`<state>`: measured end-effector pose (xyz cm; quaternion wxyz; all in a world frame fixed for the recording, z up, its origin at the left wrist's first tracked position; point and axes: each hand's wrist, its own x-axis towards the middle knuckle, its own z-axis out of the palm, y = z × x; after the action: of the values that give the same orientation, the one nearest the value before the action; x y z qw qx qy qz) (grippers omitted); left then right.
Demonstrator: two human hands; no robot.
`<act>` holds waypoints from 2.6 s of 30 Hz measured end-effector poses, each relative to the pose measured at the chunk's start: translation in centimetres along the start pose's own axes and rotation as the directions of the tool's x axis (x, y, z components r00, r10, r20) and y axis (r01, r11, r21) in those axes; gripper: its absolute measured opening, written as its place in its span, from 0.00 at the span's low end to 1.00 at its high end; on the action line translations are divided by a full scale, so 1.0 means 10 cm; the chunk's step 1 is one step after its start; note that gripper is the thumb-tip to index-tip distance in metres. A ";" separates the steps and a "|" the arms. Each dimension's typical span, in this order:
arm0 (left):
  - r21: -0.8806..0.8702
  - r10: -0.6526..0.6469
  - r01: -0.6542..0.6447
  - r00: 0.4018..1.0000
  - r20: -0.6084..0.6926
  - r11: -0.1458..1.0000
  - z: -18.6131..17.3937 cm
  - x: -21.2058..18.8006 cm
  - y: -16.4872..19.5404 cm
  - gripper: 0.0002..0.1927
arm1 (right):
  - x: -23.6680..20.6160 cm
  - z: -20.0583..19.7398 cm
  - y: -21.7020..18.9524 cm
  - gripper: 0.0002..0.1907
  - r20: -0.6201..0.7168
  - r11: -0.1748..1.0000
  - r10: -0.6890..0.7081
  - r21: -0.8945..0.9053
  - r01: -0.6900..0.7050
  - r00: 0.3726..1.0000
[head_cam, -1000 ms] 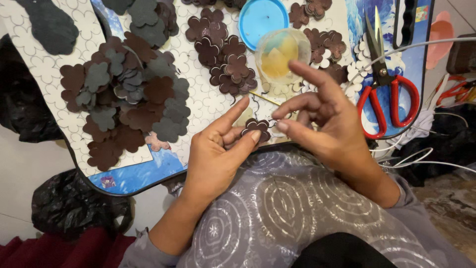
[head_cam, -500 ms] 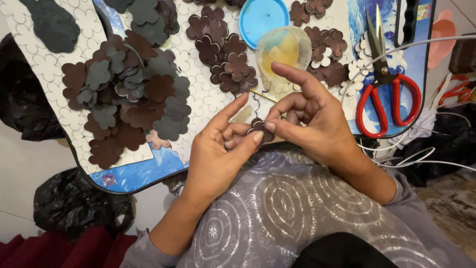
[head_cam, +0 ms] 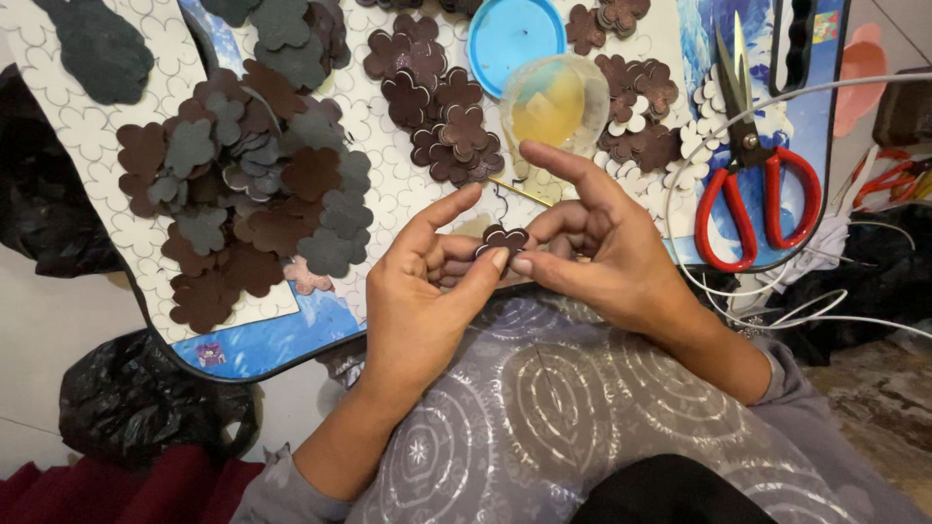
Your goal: The person sits on the floor and repeatedly picks up small flower-shaped craft pieces, applies adhesive from a small container using a stick, and presses the pieces together to form small clusters. The person handles both dark and light-colored pieces and places the assembled clusters on the table.
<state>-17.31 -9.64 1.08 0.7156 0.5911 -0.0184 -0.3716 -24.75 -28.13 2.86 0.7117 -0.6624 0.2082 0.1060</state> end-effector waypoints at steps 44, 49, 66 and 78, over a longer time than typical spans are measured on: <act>0.495 0.479 -0.349 0.863 -0.161 0.796 -0.21 0.29 0.00 0.15 | 0.14 -0.62 0.09 0.38 -0.253 0.487 -0.663 -0.860 0.150 0.704; 0.506 0.423 -0.341 0.905 -0.051 0.792 -0.06 0.24 -0.11 0.13 | 0.20 -0.53 -0.02 0.44 -0.193 0.399 -0.669 -0.908 0.127 0.718; 0.388 0.324 -0.321 0.944 0.060 0.864 0.12 0.23 0.05 0.16 | 0.32 -0.50 0.01 0.33 -0.248 0.399 -0.825 -0.892 0.211 0.508; 0.096 0.213 -0.205 0.975 -0.071 0.974 0.13 0.28 -0.06 0.18 | 0.11 -0.24 -0.11 0.30 -0.111 0.507 -0.680 -0.785 0.356 0.724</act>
<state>-16.22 -12.31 -0.14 0.7241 0.6315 -0.0680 -0.2688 -23.67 -30.79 3.31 0.3312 -0.9217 0.0786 -0.1863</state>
